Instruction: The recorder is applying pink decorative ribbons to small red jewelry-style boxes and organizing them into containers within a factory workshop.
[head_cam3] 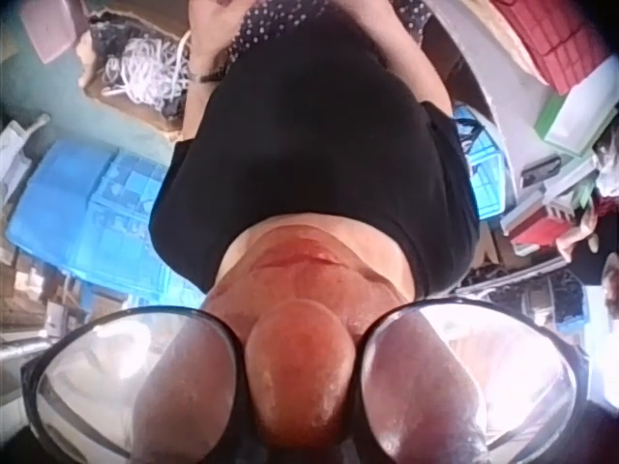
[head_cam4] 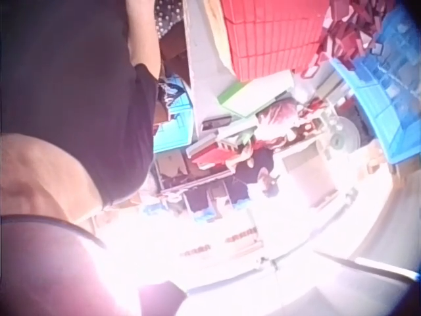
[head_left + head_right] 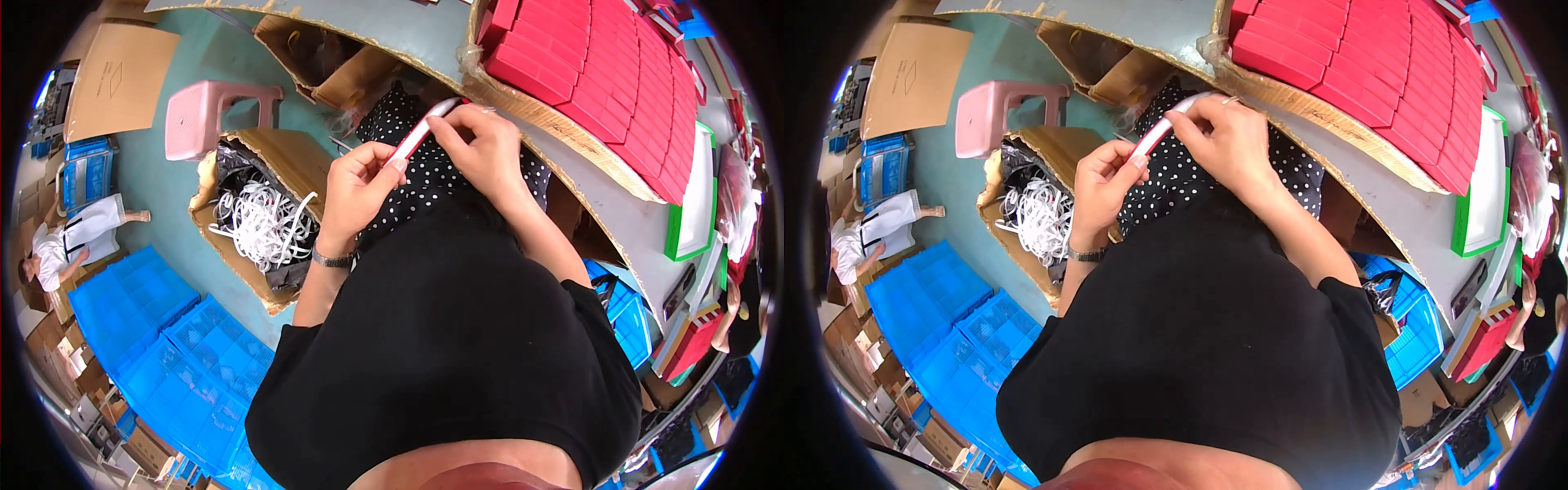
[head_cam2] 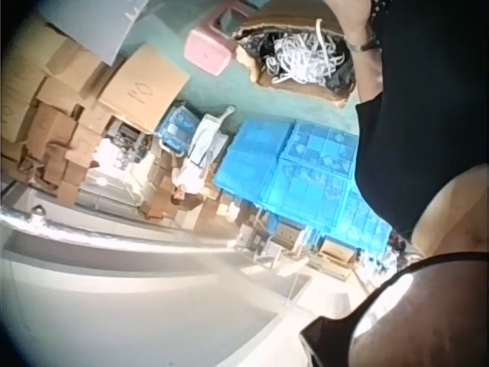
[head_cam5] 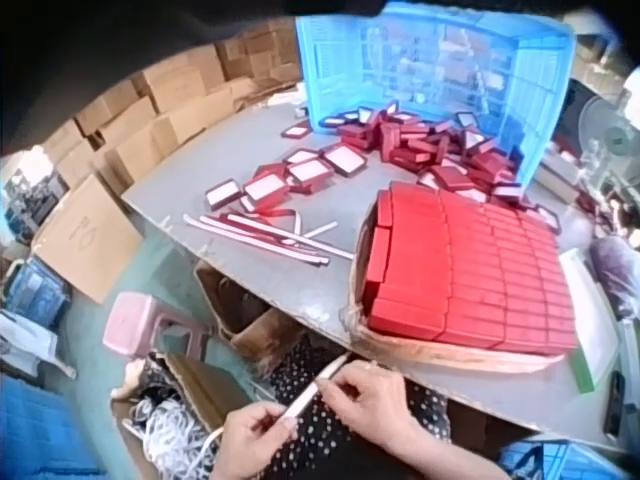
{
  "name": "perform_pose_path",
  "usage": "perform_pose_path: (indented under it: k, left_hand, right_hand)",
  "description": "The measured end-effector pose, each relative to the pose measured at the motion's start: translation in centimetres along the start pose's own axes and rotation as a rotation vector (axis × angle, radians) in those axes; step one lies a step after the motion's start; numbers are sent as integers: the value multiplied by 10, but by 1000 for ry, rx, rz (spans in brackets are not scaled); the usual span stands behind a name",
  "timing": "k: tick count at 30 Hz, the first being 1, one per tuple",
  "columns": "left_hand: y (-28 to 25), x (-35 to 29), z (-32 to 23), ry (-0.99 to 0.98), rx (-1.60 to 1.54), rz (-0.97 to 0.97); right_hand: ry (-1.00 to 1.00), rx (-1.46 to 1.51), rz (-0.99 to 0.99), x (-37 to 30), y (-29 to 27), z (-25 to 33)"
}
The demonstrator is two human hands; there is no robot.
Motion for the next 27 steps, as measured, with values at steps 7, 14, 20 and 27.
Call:
perform_pose_path:
  k: [7, 14, 20, 27]
  left_hand:
    - [5, 1, -17, -50, 257, 138]
    - [5, -3, -5, 49, -88, 7]
    - [8, -7, -3, 71, -94, 0]
    - [7, -5, 0, 111, -49, -5]
  right_hand:
    - [-274, 318, 322, -6, 13, 15]
    - [47, 456, 311, -12, 18, 3]
    - [84, 460, 254, -19, 21, 1]
    - [97, 437, 263, -24, 19, 3]
Point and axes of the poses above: each hand's wrist, its own x-axis towards the middle knuckle, its own y-axis out of the palm, z = x × y, the point moved 5 cm from there along x, towards the middle knuckle, and after that the axes turned 11 degrees about z, right-handed, at the moved point
